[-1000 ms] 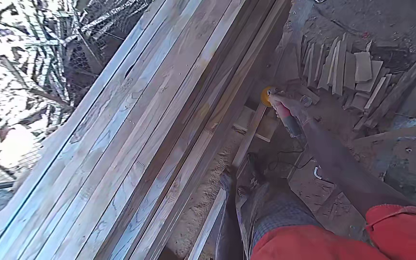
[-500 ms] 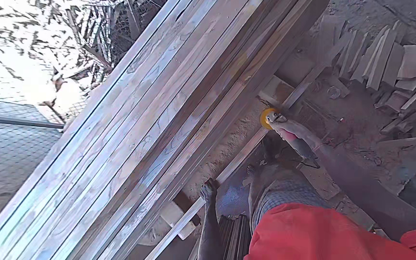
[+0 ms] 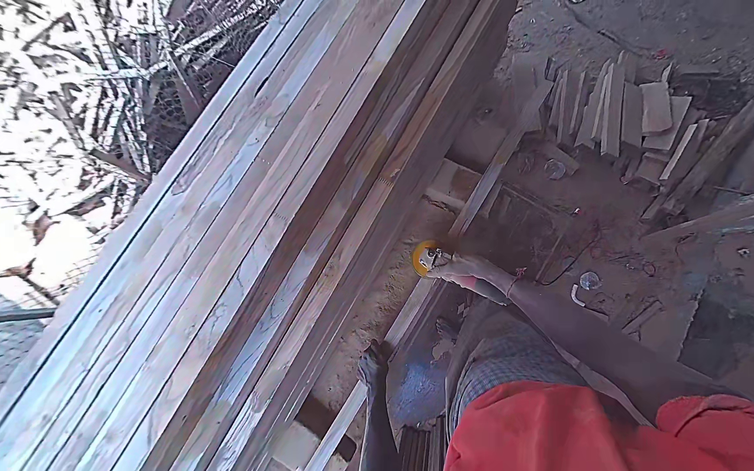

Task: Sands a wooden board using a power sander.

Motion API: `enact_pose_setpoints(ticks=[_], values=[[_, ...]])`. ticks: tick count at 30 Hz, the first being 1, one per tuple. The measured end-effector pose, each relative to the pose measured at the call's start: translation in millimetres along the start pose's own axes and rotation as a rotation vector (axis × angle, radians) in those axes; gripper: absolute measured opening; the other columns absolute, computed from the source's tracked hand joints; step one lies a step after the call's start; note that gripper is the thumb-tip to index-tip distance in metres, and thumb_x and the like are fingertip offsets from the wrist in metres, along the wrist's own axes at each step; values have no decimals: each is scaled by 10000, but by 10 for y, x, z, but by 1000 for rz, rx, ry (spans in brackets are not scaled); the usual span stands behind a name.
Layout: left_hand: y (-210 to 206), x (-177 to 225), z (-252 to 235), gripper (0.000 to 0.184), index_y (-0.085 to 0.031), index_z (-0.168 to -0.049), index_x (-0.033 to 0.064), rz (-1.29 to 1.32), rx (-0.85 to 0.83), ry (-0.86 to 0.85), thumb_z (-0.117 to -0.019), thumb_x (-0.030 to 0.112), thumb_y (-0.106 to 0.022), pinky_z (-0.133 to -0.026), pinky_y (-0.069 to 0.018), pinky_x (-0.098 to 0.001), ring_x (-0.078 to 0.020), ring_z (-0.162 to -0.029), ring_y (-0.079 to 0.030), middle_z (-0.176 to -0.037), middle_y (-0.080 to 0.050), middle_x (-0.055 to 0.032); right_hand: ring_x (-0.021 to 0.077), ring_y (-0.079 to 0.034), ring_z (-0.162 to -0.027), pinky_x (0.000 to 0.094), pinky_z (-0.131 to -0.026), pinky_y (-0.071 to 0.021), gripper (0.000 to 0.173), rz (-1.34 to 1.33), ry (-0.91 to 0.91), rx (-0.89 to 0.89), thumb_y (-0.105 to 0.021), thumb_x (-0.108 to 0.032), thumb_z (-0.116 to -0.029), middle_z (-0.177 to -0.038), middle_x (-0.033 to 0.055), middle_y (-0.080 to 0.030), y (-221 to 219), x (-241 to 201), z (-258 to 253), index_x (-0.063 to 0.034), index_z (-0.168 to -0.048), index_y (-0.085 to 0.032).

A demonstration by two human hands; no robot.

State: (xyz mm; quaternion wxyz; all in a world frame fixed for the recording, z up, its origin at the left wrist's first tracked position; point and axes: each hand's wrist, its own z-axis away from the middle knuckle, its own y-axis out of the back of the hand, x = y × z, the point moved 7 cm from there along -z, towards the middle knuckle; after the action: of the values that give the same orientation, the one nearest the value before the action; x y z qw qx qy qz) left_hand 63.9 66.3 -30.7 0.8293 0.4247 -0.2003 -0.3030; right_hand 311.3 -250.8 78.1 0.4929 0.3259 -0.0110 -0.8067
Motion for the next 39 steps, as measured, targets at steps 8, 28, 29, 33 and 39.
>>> enact_pose_setpoints(ticks=[8,28,29,33,39], values=[[96,2191,-36,700,-703,-1247,77,-32,-23,-103,-1110,491,-156,-932,-517,-630,-376,-1167,-682,-1228,-719,-187,153,-630,-587,349,-534,-558,578,-603,-125,364,-684,-693,-854,-754,36,-653,2197,901,-32,-139,-1019,-699],[507,3640,151,672,-708,-1228,20,-6,-209,41,-1121,450,-203,-1055,-445,-595,-382,-1281,-613,-1299,-683,-217,222,-663,-838,441,-719,-584,776,-851,-183,837,-602,-748,-871,-1082,110,-655,5632,1864,-489,-150,-1364,-577],[381,3573,43,646,-707,-1234,34,-8,-227,-28,-1117,445,-222,-1048,-453,-597,-382,-1273,-618,-1297,-684,-216,231,-664,-883,455,-745,-581,783,-866,-163,844,-597,-757,-870,-1122,111,-657,5585,1898,-407,-173,-1391,-570],[198,3360,-200,346,-665,-1249,100,90,-515,-405,-1075,324,-467,-856,-592,-473,-256,-1002,-714,-1094,-728,-119,251,-704,-850,482,-717,-614,733,-887,-89,807,-597,-734,-881,-1077,112,-698,5088,1980,-108,-176,-1356,-595],[-19,2692,-457,604,-703,-1169,32,373,-601,-249,-1117,476,-295,-893,-550,-527,-281,-995,-694,-1091,-721,-168,183,-643,-694,402,-639,-567,634,-541,-121,566,-576,-696,-923,-897,71,-673,3669,1247,236,-121,-1173,-672]])
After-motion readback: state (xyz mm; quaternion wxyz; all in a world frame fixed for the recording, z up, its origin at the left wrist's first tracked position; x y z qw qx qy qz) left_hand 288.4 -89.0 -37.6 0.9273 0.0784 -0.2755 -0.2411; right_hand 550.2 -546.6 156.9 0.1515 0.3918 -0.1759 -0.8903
